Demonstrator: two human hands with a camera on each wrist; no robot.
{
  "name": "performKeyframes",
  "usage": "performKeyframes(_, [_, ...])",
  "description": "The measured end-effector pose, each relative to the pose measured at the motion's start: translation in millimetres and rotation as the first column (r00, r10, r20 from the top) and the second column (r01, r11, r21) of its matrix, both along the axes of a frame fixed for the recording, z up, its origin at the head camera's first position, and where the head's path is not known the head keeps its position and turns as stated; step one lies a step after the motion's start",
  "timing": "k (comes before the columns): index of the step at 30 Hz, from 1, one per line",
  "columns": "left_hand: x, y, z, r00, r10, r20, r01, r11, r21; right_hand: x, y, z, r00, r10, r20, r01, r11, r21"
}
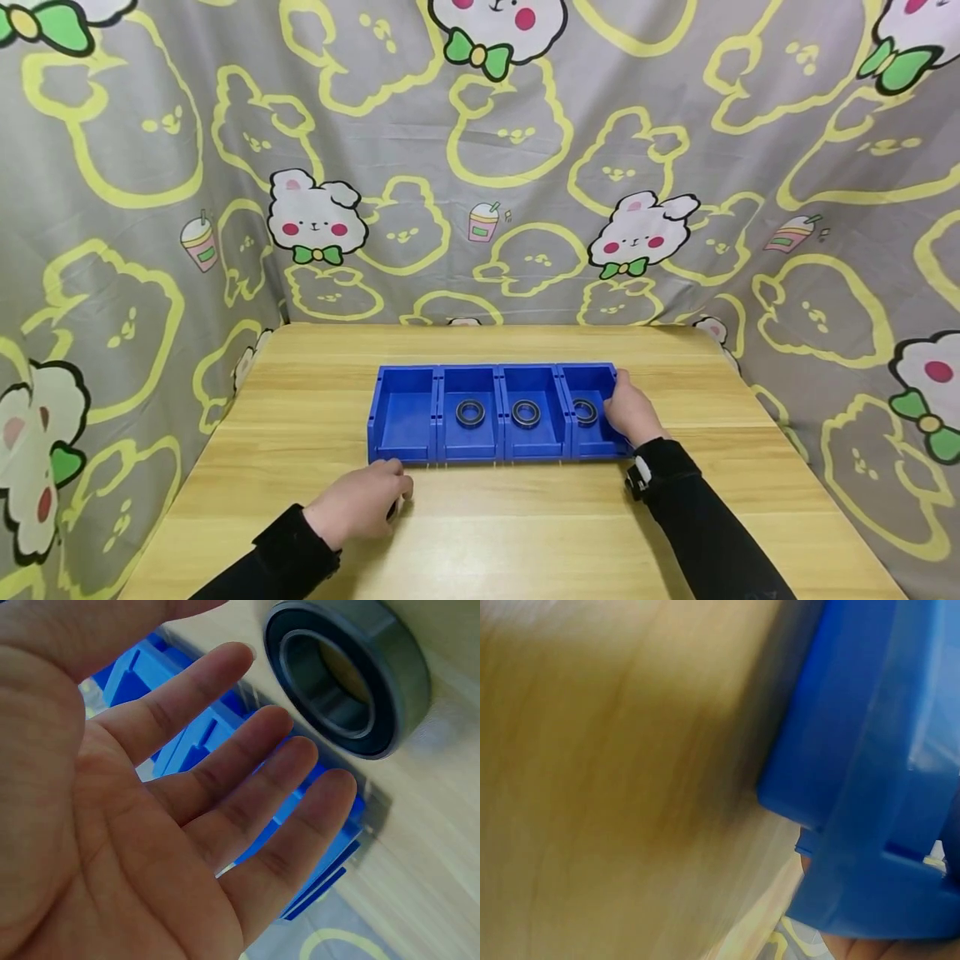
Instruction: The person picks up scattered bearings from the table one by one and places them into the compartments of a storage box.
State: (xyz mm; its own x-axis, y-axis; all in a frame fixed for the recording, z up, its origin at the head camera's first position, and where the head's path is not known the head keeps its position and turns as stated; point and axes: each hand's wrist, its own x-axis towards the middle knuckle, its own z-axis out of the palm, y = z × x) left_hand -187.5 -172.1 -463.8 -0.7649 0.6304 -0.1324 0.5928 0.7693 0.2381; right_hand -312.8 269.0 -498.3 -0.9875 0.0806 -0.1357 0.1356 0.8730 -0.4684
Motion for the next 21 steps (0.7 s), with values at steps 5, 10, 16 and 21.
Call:
performKeyframes(5, [-0.4, -3, -5.1, 1.0, -0.002, 0.005, 0.002, 1.0, 0.002, 1.4, -1, 0.3, 1.0, -0.011, 0.006, 0.011, 1.0, -0.001])
performKeyframes(10, [-0.8, -5, -5.6, 1.0, 0.002, 0.011, -0.002, 1.0, 0.013, 1.7, 0, 0.4, 1.0, -0.017, 0.005, 0.017, 1.0, -0.001])
performKeyframes(16, [-1.1, -7, -7.9, 1.0, 0.0, -0.023, 0.0, 1.0, 0.012, 1.9, 0, -0.2, 1.0, -0.013, 0.005, 0.013, 1.0, -0.005])
performKeyframes(21, [-0.8, -10, -12.5, 0.999, -0.002, -0.051, 0.003, 1.0, 0.018, 2.2, -1, -0.6, 1.0, -0.014, 0.005, 0.014, 1.0, -0.014])
